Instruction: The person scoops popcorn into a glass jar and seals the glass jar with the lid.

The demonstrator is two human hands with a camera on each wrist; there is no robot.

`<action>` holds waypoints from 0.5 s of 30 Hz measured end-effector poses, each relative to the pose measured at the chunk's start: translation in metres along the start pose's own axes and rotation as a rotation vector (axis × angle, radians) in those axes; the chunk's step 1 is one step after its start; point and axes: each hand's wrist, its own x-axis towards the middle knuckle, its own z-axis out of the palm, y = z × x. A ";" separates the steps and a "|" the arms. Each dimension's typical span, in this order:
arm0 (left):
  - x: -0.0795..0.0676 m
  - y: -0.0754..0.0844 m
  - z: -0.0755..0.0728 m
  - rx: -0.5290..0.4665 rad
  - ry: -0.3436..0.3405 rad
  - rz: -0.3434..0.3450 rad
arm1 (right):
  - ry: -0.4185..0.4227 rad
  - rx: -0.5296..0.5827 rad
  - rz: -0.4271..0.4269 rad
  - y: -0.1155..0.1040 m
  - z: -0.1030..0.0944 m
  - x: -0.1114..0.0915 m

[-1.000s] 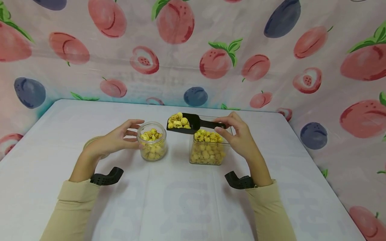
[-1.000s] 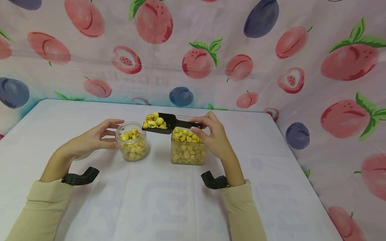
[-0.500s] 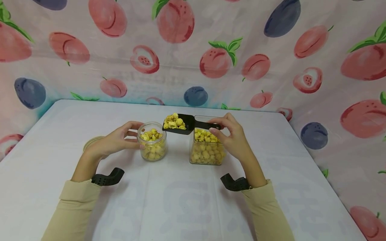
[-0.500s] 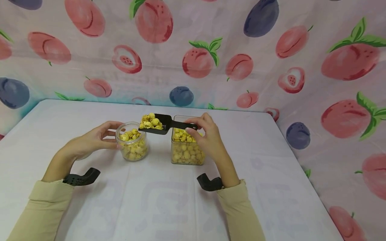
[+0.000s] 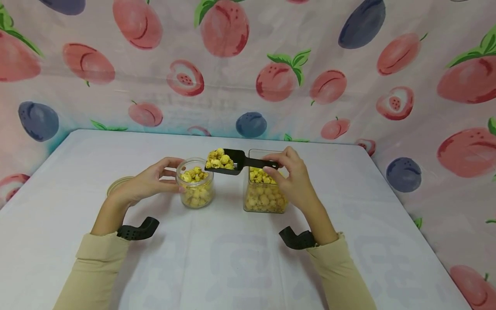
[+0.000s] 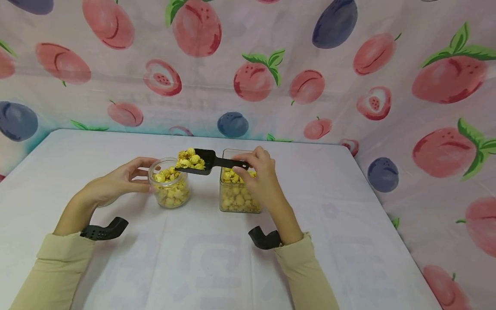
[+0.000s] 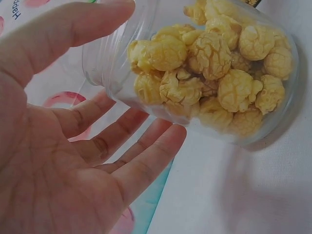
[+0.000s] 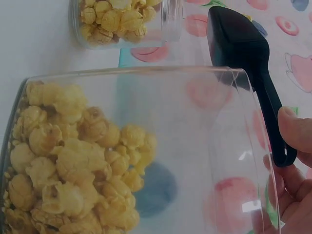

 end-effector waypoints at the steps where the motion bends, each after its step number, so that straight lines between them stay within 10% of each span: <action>1: 0.000 0.000 0.000 0.001 0.000 0.001 | 0.004 -0.009 -0.011 0.000 0.001 0.000; 15: 0.001 0.000 -0.001 -0.002 -0.005 0.004 | 0.058 -0.162 -0.097 -0.014 0.014 -0.002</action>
